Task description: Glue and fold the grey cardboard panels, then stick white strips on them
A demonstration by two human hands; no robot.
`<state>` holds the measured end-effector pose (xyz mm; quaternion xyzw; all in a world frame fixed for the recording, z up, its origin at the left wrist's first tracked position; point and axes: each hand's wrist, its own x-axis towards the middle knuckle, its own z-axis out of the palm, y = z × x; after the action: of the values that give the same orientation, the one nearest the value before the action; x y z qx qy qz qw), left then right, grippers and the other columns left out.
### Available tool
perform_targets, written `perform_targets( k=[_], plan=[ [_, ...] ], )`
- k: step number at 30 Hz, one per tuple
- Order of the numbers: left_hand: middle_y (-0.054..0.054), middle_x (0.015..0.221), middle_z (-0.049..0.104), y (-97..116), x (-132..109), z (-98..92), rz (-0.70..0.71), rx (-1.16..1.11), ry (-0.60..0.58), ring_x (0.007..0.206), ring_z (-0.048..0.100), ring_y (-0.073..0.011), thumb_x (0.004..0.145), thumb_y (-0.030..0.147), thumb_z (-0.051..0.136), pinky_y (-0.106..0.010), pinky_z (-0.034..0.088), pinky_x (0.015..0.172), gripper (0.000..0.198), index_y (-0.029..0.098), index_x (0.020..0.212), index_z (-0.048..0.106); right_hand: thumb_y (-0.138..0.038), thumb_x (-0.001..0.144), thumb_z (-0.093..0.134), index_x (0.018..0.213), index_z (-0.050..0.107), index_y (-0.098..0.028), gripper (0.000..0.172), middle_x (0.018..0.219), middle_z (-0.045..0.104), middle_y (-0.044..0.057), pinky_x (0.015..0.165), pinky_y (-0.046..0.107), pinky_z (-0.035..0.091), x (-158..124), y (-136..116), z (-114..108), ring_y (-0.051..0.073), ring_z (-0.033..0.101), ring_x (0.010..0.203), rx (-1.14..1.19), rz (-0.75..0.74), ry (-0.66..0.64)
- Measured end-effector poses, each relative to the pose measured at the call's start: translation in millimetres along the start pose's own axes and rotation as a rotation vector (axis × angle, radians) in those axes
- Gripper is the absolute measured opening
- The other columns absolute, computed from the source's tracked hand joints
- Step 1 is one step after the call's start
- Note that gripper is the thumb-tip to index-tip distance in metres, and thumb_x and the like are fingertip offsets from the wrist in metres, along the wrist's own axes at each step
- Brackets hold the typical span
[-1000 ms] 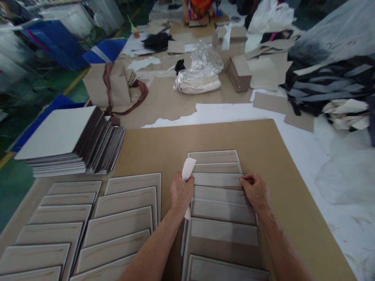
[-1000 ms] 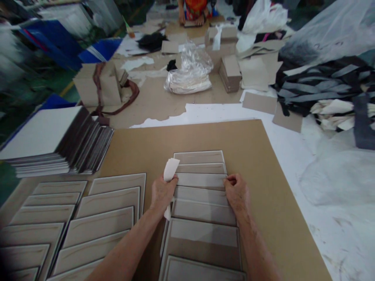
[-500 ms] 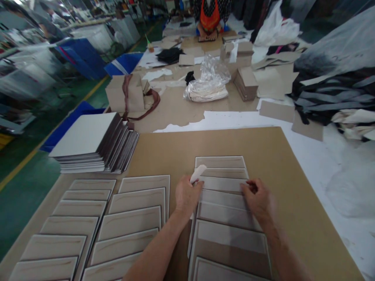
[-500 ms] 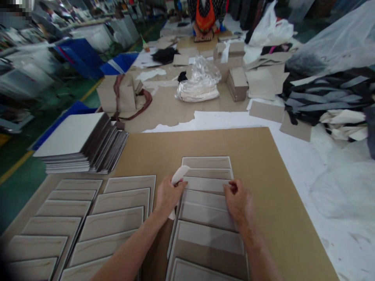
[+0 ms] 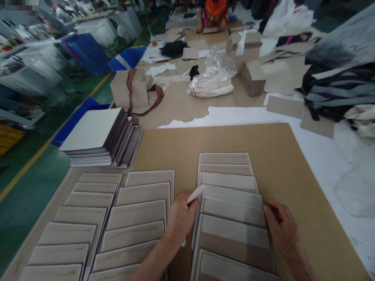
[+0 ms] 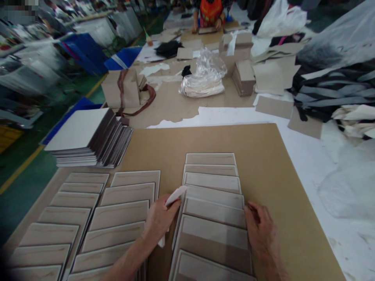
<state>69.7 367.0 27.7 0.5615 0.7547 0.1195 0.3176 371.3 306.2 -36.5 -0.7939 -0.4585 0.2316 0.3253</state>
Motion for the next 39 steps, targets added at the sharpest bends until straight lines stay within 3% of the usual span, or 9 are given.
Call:
perform_targets(
  k=[3,8,16,22,28,31,33,36,39],
  plan=[
    [-0.002,0.086,0.073,-5,-19,8.1,0.051,-0.009,-0.040,0.082,0.067,-0.0170,0.087,0.018,0.060,-0.023,0.042,0.073,0.014,0.024,0.086,0.072,-0.058,0.082,0.055,0.097,0.068,-0.019,0.043,0.095,0.068,0.009,0.074,0.039,0.048,-16,11,5,0.028,0.063,0.084,0.065,0.006,0.009],
    [-0.002,0.085,0.071,-8,-29,13.8,0.036,0.002,-0.033,0.084,0.067,-0.0168,0.088,0.016,0.058,-0.023,0.042,0.075,0.015,0.023,0.086,0.072,-0.057,0.080,0.054,0.092,0.069,-0.019,0.042,0.092,0.069,0.010,0.073,0.039,0.048,-19,3,11,0.029,0.063,0.084,0.101,0.012,0.065],
    [-0.002,0.082,0.070,-16,-47,14.6,-0.036,0.016,-0.048,0.082,0.066,-0.0172,0.087,0.015,0.059,-0.024,0.040,0.073,0.015,0.023,0.086,0.071,-0.058,0.079,0.056,0.090,0.069,-0.018,0.044,0.088,0.068,0.010,0.071,0.038,0.048,-16,8,13,0.028,0.062,0.079,0.114,0.022,0.052],
    [-0.002,0.086,0.068,-13,-54,13.6,-0.002,-0.028,-0.068,0.084,0.064,-0.0168,0.087,0.011,0.055,-0.025,0.040,0.076,0.020,0.022,0.086,0.071,-0.062,0.079,0.059,0.093,0.069,-0.018,0.047,0.089,0.069,0.008,0.072,0.037,0.048,-19,10,8,0.026,0.063,0.081,0.183,0.136,-0.026],
    [-0.004,0.084,0.067,-20,-67,11.3,-0.026,-0.146,-0.079,0.083,0.063,-0.0192,0.085,0.012,0.052,-0.029,0.040,0.078,0.021,0.020,0.083,0.072,-0.064,0.084,0.054,0.093,0.069,-0.018,0.049,0.090,0.067,0.009,0.072,0.038,0.048,-25,10,6,0.026,0.062,0.080,0.113,0.033,-0.023],
    [-0.005,0.085,0.069,-20,-66,1.7,-0.093,-0.247,-0.074,0.084,0.064,-0.0213,0.089,0.028,0.054,-0.030,0.041,0.076,0.019,0.019,0.090,0.071,-0.062,0.087,0.052,0.099,0.070,-0.016,0.051,0.105,0.063,0.013,0.080,0.040,0.048,-28,-4,0,0.028,0.060,0.089,0.033,-0.086,0.112],
    [-0.006,0.084,0.070,-15,-60,-6.4,-0.160,-0.355,-0.111,0.079,0.065,-0.0206,0.093,0.045,0.048,-0.028,0.042,0.067,0.036,0.017,0.098,0.070,-0.058,0.091,0.051,0.100,0.069,-0.016,0.046,0.107,0.062,0.013,0.082,0.039,0.047,-28,-20,-3,0.027,0.059,0.092,0.043,-0.136,0.166],
    [-0.007,0.085,0.071,-1,-49,-14.8,-0.350,-0.741,-0.288,0.069,0.066,-0.0169,0.087,0.060,0.052,-0.022,0.036,0.052,0.051,0.014,0.103,0.069,-0.049,0.095,0.050,0.090,0.067,-0.020,0.034,0.090,0.064,0.006,0.076,0.033,0.045,-27,-53,-2,0.023,0.059,0.084,0.192,-0.180,-0.004],
    [-0.006,0.077,0.070,16,-43,-15.3,-0.465,-0.990,-0.382,0.063,0.065,-0.0133,0.073,0.059,0.068,-0.019,0.036,0.050,0.053,0.011,0.095,0.069,-0.044,0.095,0.054,0.084,0.064,-0.023,0.026,0.085,0.062,0.002,0.074,0.029,0.044,-25,-92,8,0.019,0.057,0.080,0.379,-0.204,-0.259]
  ],
)
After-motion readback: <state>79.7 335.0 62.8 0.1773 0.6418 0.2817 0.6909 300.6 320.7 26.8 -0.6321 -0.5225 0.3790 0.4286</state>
